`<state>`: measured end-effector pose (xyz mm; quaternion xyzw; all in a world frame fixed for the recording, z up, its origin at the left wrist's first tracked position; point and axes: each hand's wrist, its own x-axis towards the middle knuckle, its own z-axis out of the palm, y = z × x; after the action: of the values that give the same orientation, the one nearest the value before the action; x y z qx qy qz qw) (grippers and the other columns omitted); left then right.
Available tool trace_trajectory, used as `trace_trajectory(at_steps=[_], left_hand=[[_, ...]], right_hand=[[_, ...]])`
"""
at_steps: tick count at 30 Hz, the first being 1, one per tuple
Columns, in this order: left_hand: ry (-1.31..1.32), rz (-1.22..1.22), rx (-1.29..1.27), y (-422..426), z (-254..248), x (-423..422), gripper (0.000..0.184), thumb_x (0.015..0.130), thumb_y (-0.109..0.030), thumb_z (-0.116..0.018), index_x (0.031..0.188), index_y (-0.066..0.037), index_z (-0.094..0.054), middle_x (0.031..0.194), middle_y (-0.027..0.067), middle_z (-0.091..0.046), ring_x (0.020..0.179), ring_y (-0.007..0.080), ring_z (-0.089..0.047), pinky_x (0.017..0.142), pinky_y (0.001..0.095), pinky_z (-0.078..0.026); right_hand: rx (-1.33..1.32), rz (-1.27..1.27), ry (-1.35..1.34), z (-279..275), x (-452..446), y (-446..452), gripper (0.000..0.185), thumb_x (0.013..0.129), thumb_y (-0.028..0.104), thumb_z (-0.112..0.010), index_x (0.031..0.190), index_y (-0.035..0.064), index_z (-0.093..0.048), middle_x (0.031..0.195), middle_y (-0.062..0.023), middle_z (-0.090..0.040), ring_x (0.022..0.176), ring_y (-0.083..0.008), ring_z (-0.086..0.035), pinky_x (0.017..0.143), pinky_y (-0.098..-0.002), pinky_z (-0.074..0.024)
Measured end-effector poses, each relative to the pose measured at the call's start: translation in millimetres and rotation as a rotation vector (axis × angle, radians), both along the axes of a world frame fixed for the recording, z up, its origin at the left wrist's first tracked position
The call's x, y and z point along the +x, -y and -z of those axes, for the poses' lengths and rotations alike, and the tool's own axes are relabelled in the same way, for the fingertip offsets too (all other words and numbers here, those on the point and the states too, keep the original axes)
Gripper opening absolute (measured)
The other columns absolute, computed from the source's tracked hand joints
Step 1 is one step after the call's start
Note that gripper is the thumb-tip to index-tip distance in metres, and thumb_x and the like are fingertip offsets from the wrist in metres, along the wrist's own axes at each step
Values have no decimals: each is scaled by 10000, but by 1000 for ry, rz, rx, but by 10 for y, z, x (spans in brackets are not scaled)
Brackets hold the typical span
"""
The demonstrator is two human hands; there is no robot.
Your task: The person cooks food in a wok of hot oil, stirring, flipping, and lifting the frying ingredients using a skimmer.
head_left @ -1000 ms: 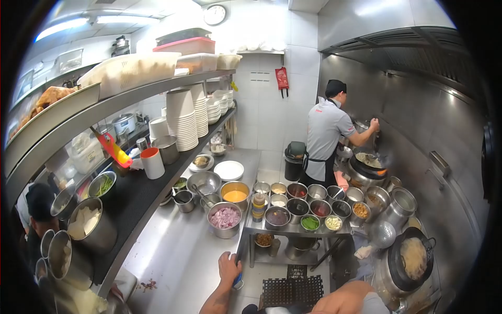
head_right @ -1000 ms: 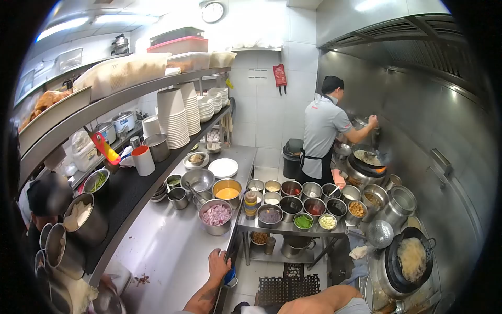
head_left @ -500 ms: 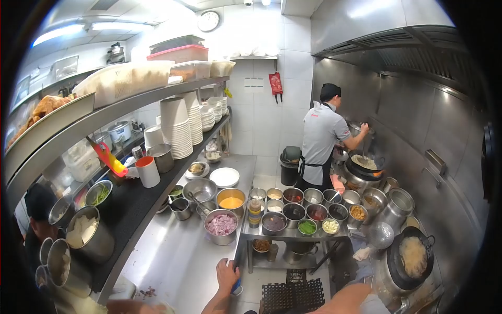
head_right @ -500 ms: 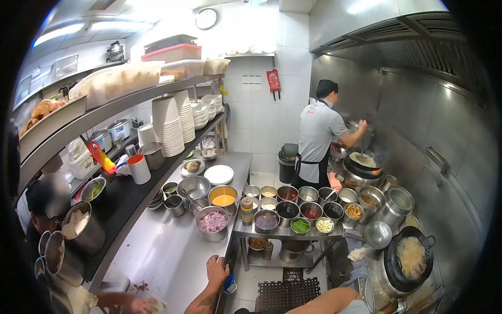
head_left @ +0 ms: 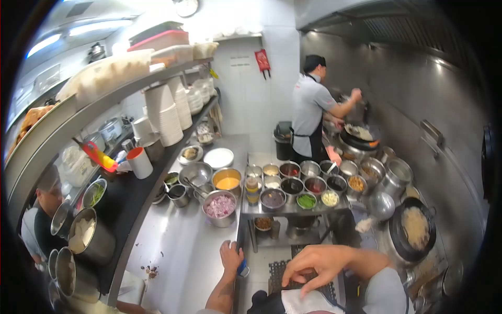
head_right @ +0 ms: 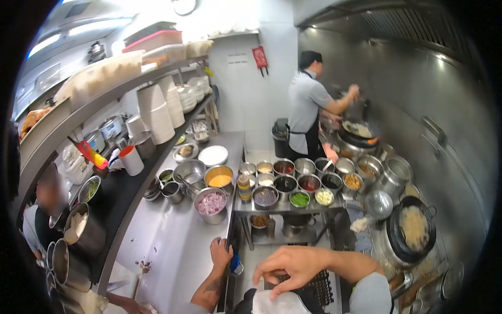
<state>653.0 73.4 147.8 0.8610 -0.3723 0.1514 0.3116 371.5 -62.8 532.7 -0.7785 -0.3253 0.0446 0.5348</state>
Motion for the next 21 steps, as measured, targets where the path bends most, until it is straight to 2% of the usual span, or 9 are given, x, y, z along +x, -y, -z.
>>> trace_trajectory(at_steps=[2, 5, 7, 9, 10, 11, 13, 15, 21], left_hand=[[17, 2, 27, 23, 73, 22, 389, 772, -224, -686, 1107, -37, -619, 1202, 211, -524, 1174, 376, -468, 1001, 473, -375], [29, -22, 65, 77, 1, -30, 408, 789, -239, -677, 1131, -24, -618, 1225, 218, -523, 1185, 377, -468, 1010, 458, -376], [32, -28, 61, 99, -38, -91, 401, 800, -246, -671, 1126, -18, -619, 1209, 218, -536, 1170, 376, -483, 1007, 448, -384], [45, -15, 97, 95, 23, -38, 400, 809, -248, -666, 1128, -12, -613, 1192, 220, -546, 1144, 378, -502, 996, 452, -396], [64, -15, 97, 102, 46, -7, 401, 806, -248, -667, 1128, -15, -613, 1189, 221, -548, 1139, 380, -505, 992, 454, -399], [72, -25, 92, 94, 107, 12, 402, 803, -248, -667, 1128, -19, -612, 1186, 222, -550, 1134, 382, -508, 988, 456, -402], [87, -4, 86, 90, 192, 53, 404, 797, -249, -668, 1128, -25, -611, 1179, 223, -554, 1123, 385, -514, 981, 461, -407], [111, 26, 73, 112, 215, 78, 406, 790, -249, -669, 1128, -32, -610, 1173, 224, -558, 1112, 389, -520, 973, 465, -413], [45, 40, 37, 170, 108, -65, 391, 790, -253, -656, 1117, -44, -615, 1183, 225, -553, 1116, 392, -515, 967, 473, -415]], right_hand=[[33, -321, -333, 106, -103, 65, 281, 923, 186, -646, 1101, -28, -610, 778, -128, -579, 630, -224, -560, 507, -343, -420], [-65, -472, 163, 102, -236, -230, 370, 898, 184, -670, 1215, 5, -607, 783, -148, -640, 700, -243, -632, 616, -357, -482], [-50, 44, 368, -226, -313, -2, 178, 856, 74, -638, 1019, 9, -610, 864, -148, -669, 755, -249, -664, 640, -353, -502], [325, 468, 483, -301, -415, 110, 189, 849, 65, -648, 1017, -6, -598, 903, -148, -673, 804, -243, -680, 696, -332, -527], [563, 459, 607, -327, -372, -10, 170, 872, 57, -643, 1008, -24, -581, 933, -144, -676, 812, -239, -683, 711, -324, -532], [801, 515, 748, -374, -249, -258, 296, 769, 152, -820, 873, -20, -603, 890, -163, -654, 721, -251, -638, 686, -346, -508], [693, 274, 660, -646, -188, -248, 393, 842, 268, -759, 963, -46, -556, 892, -183, -642, 726, -232, -627, 695, -345, -507], [1029, 143, 369, -749, -168, -603, 211, 930, 101, -611, 1051, 1, -470, 862, -68, -612, 744, -119, -634, 646, -216, -485], [1073, 63, 558, -736, -294, -849, 126, 925, 103, -569, 902, 3, -496, 817, -112, -606, 687, -189, -597, 596, -327, -459]])
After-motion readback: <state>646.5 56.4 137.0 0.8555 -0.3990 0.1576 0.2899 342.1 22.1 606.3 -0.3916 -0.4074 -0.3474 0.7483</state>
